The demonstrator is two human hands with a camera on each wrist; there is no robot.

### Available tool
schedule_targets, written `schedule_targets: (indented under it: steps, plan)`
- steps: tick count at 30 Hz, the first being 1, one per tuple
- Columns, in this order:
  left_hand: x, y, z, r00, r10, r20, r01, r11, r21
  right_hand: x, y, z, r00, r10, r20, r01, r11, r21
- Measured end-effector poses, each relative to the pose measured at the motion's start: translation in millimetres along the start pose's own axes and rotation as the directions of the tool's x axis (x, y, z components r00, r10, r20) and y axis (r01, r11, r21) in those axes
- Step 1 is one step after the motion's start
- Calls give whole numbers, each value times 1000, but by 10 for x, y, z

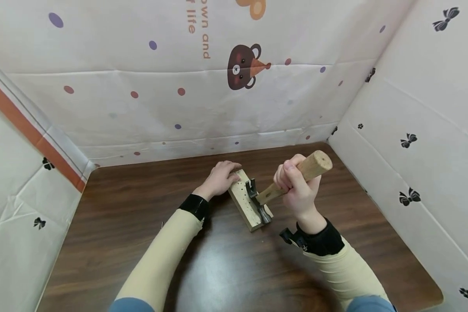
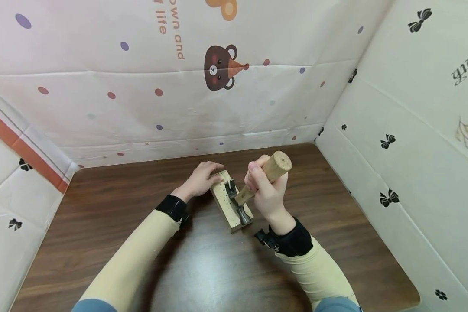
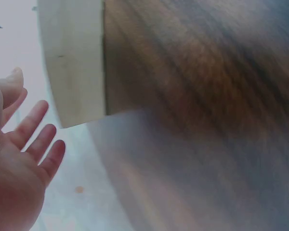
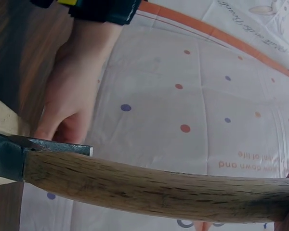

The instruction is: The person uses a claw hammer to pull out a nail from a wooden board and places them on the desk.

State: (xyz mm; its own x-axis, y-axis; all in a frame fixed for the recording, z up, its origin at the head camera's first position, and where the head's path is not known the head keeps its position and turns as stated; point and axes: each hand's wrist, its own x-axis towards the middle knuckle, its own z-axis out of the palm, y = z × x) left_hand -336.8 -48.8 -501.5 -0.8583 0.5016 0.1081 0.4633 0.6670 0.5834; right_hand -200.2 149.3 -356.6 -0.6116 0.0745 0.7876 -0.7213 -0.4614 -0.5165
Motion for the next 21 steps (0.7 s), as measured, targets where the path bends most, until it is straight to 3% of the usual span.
schedule_targets:
  steps: [5,9,15,21]
  plan:
    - [-151,83,-173,987,136,-84,-133,990,41,14,-28,51,1000,0,-4,0,999,47]
    - [-290,132,-259,975,201,-98,-200,979,23,36,-52,98,1000,-5,-4,6,997,82]
    - [-487,177,-274,971,224,-78,-227,973,-36,36,-83,172,1000,8,17,-11,993,121]
    - [-607,189,-254,971,215,-106,-224,971,-79,0,-100,232,999,35,33,-39,989,146]
